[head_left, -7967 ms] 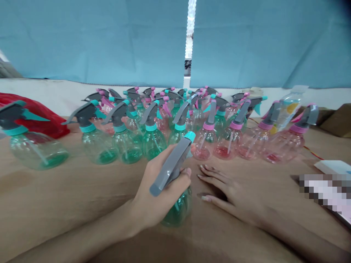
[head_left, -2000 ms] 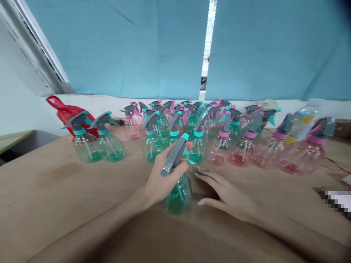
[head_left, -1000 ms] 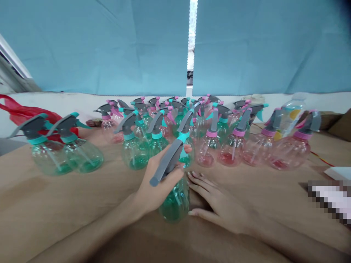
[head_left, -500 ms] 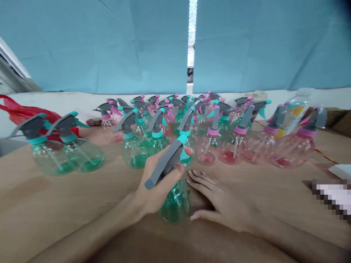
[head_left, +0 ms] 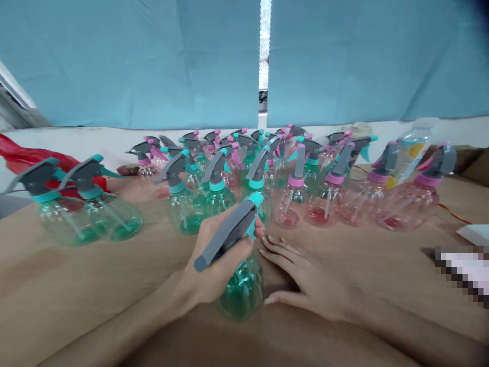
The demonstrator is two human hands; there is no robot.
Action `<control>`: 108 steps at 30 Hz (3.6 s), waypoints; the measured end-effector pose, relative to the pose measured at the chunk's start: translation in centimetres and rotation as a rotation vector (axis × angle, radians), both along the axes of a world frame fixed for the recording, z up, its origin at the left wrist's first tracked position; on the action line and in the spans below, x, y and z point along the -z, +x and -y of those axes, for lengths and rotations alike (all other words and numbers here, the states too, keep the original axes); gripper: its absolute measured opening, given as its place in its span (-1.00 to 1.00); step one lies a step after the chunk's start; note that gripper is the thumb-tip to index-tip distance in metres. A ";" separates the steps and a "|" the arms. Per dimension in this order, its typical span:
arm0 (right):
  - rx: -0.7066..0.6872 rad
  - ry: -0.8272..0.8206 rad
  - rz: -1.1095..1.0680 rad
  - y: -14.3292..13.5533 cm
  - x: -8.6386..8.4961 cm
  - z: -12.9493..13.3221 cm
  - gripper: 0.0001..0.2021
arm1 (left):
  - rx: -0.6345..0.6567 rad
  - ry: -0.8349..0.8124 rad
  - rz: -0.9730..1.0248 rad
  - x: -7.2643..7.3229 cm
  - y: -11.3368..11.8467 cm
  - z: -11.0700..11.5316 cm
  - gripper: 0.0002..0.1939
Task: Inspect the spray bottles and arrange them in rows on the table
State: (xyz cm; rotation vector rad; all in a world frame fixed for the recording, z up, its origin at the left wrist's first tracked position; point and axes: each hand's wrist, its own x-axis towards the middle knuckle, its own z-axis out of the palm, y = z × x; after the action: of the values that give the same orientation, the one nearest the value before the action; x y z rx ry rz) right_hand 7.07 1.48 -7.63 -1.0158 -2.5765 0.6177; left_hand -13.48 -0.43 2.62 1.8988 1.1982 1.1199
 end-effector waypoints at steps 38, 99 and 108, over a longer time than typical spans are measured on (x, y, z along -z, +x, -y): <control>-0.010 0.023 -0.036 0.0 0.5 -0.2 -0.31 | -0.118 0.066 -0.102 0.9 0.0 0.3 -0.68; -0.010 0.012 -0.061 0.1 0.3 -0.1 -0.33 | 0.001 0.024 -0.083 -0.9 0.1 0.5 -0.88; -0.005 0.013 -0.047 0.1 0.5 -0.2 -0.31 | -0.074 0.039 -0.117 0.1 0.0 0.4 -0.66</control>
State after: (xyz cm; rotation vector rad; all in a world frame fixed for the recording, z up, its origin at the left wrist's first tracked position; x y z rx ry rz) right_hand 7.19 1.64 -8.16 -0.9799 -2.5393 0.6184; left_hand -13.49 -0.81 2.48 1.9874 1.3286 1.0912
